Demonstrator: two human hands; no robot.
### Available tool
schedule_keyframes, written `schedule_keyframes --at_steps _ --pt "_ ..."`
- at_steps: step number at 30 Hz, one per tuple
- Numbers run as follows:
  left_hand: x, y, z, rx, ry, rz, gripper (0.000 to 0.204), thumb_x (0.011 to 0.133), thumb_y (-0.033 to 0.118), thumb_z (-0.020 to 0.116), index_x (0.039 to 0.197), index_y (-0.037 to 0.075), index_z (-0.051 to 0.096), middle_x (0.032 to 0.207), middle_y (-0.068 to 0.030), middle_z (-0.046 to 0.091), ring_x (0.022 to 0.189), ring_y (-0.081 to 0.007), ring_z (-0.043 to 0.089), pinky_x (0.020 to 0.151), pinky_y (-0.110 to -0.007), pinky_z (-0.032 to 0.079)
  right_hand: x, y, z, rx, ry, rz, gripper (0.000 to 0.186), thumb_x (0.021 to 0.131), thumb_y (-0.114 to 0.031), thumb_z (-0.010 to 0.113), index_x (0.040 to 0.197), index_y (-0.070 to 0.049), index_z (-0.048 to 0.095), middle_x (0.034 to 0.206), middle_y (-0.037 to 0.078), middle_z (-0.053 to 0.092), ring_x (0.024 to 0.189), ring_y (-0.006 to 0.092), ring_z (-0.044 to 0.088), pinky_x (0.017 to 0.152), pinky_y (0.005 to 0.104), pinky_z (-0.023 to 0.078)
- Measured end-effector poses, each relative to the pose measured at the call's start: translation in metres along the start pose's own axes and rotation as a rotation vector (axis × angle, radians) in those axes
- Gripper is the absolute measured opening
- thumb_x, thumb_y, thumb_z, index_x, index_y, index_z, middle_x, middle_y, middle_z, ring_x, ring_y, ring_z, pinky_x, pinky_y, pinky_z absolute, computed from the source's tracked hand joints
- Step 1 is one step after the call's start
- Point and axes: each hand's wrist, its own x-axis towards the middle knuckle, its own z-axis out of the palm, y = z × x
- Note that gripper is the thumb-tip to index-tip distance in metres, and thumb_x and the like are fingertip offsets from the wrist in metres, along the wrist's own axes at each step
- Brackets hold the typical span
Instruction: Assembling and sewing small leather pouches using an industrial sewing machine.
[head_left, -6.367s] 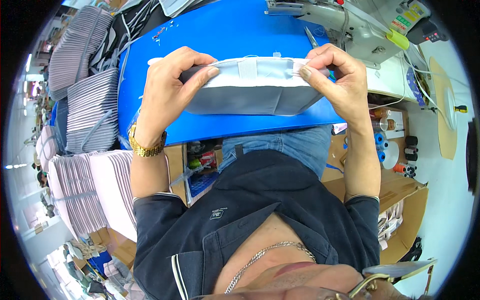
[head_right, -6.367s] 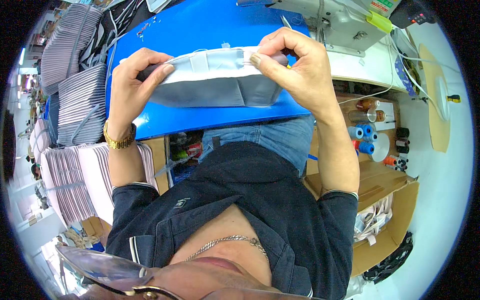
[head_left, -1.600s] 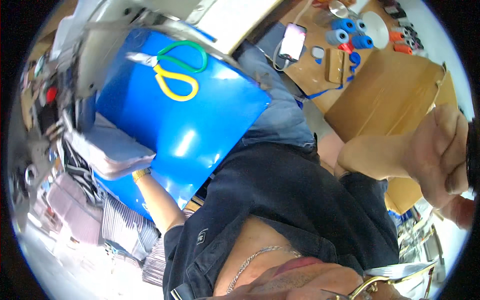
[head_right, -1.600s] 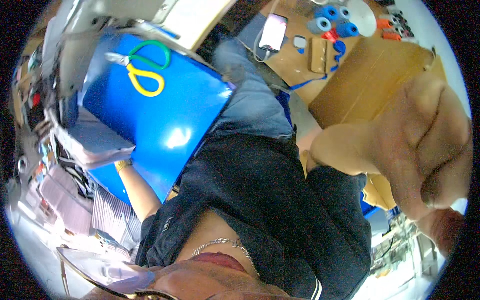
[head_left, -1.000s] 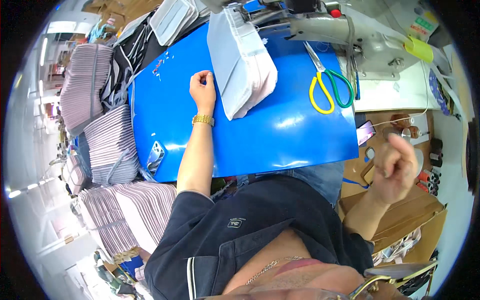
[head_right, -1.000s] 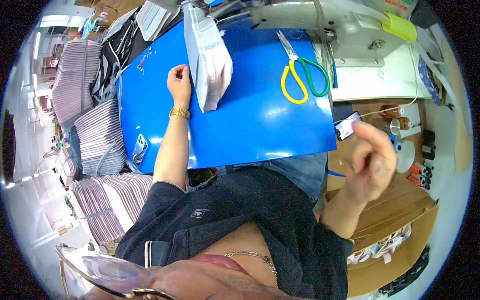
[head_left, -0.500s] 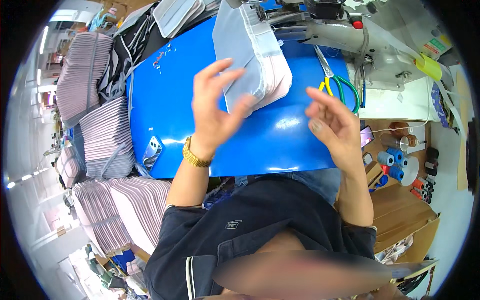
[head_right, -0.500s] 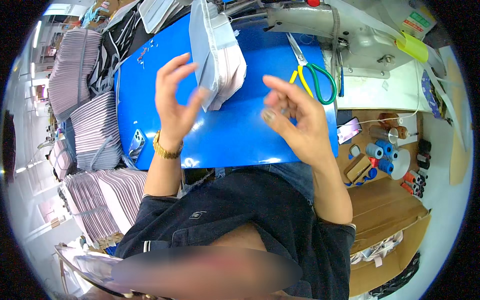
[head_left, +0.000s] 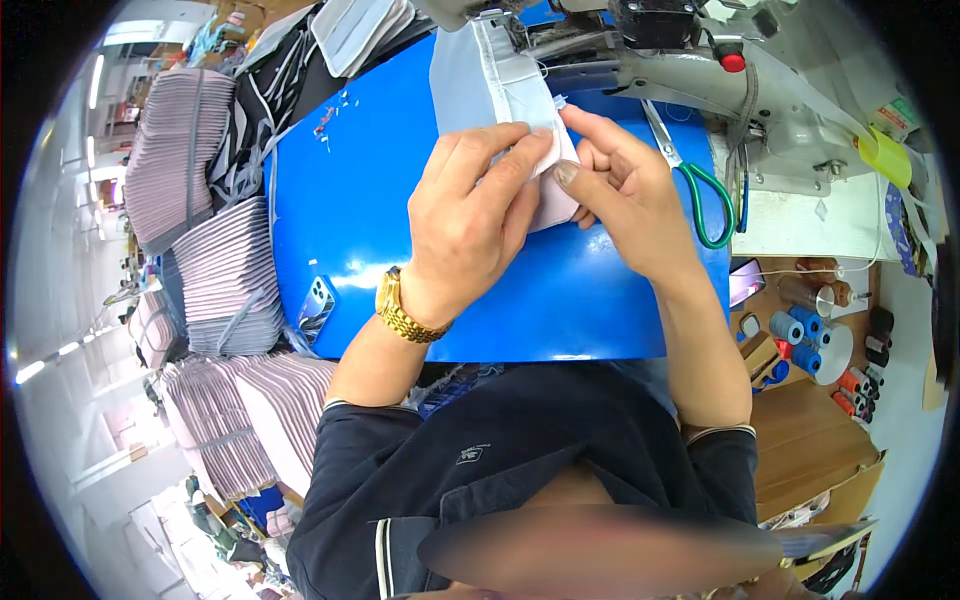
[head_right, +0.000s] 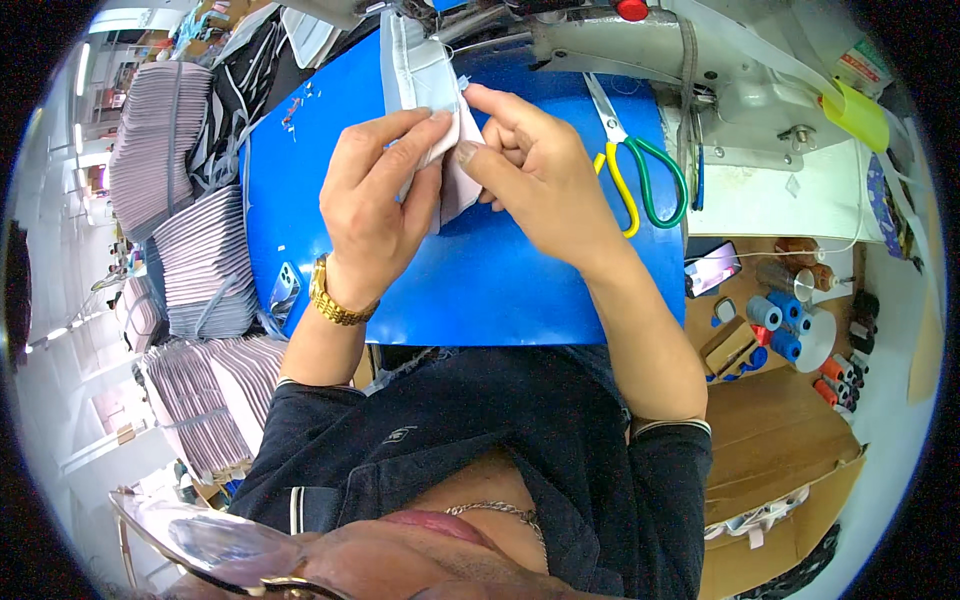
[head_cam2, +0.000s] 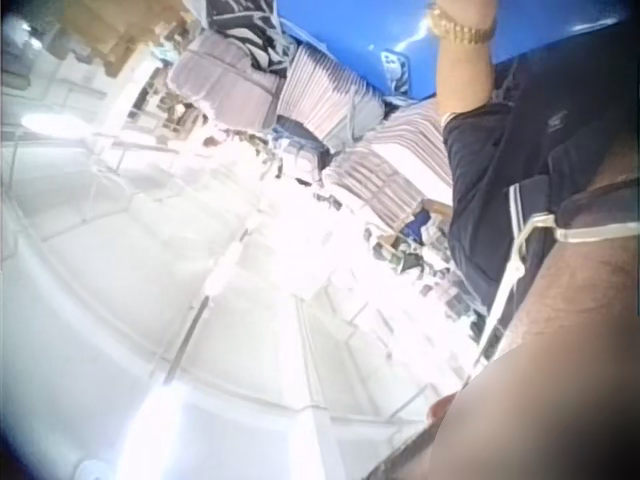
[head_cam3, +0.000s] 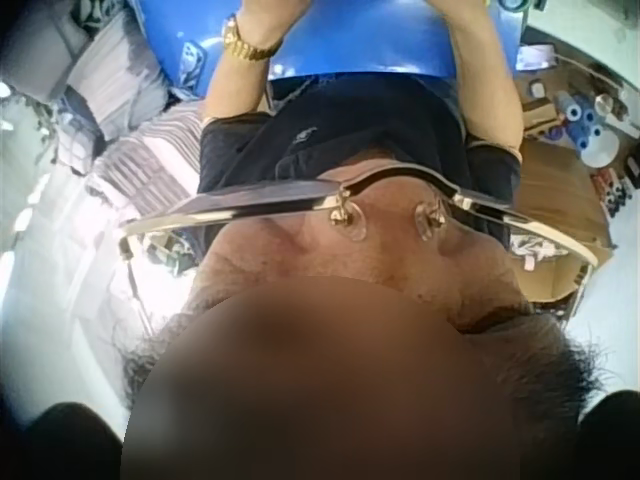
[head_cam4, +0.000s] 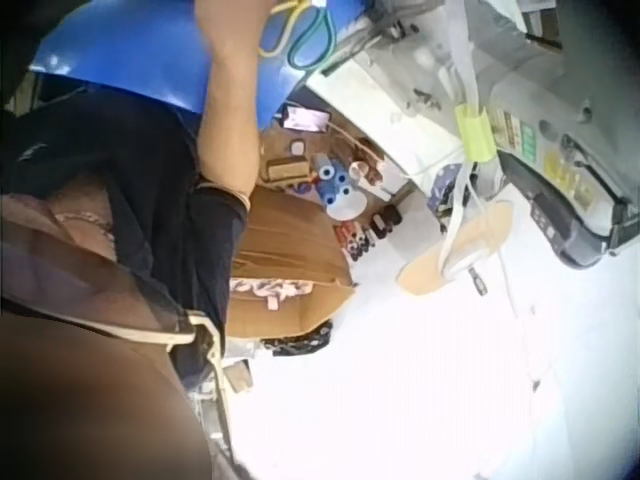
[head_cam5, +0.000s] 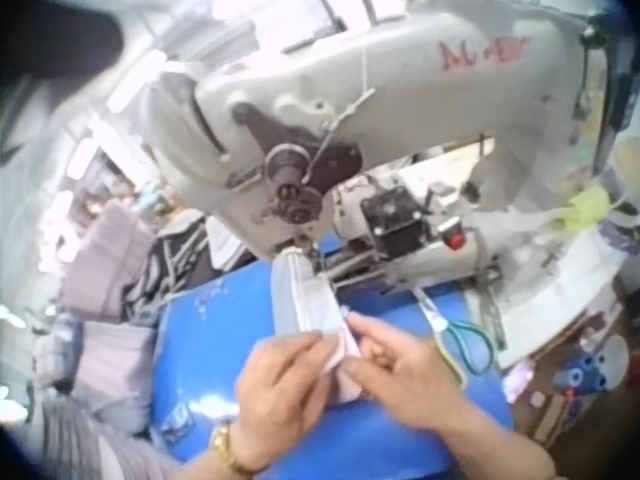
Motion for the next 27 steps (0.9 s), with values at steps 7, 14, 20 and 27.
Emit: schedule_keyframes --at_steps 7,14,20,27 --pt "0.006 0.003 0.001 -0.052 0.024 -0.021 0.033 0.070 -0.003 0.072 0.102 0.005 0.069 0.098 -0.0085 0.065 0.083 -0.0255 0.063 0.070 -0.034 0.052 0.002 0.011 0.000 0.057 -0.038 -0.069 0.048 0.092 -0.007 0.063 0.137 0.002 0.047 0.077 -0.002 0.053 0.066 0.0051 0.052 0.058 0.0210 0.046" --pt "0.008 -0.003 0.001 -0.053 0.003 -0.065 0.032 0.074 -0.004 0.070 0.104 0.006 0.071 0.101 -0.0101 0.068 0.086 -0.0249 0.065 0.073 -0.033 0.053 0.012 0.010 0.002 0.082 -0.030 -0.065 0.047 0.092 -0.006 0.061 0.137 0.003 0.047 0.080 -0.001 0.054 0.069 0.0051 0.053 0.060 0.0209 0.047" --pt "0.018 -0.021 0.011 -0.025 0.025 -0.062 0.027 0.077 -0.002 0.068 0.102 0.005 0.071 0.100 -0.0100 0.068 0.087 -0.0254 0.065 0.074 -0.033 0.053 0.034 0.015 0.004 0.087 0.009 -0.114 0.043 0.092 -0.006 0.061 0.132 0.004 0.051 0.078 -0.001 0.057 0.070 0.0058 0.056 0.061 0.0219 0.047" --pt "0.030 -0.035 0.021 0.017 0.050 -0.067 0.023 0.079 0.003 0.067 0.101 0.006 0.071 0.100 -0.0096 0.068 0.087 -0.0256 0.066 0.076 -0.034 0.053 0.045 0.013 0.005 -0.046 0.105 -0.173 0.030 0.092 -0.012 0.063 0.119 0.003 0.060 0.074 0.001 0.062 0.068 0.0086 0.063 0.060 0.0211 0.047"
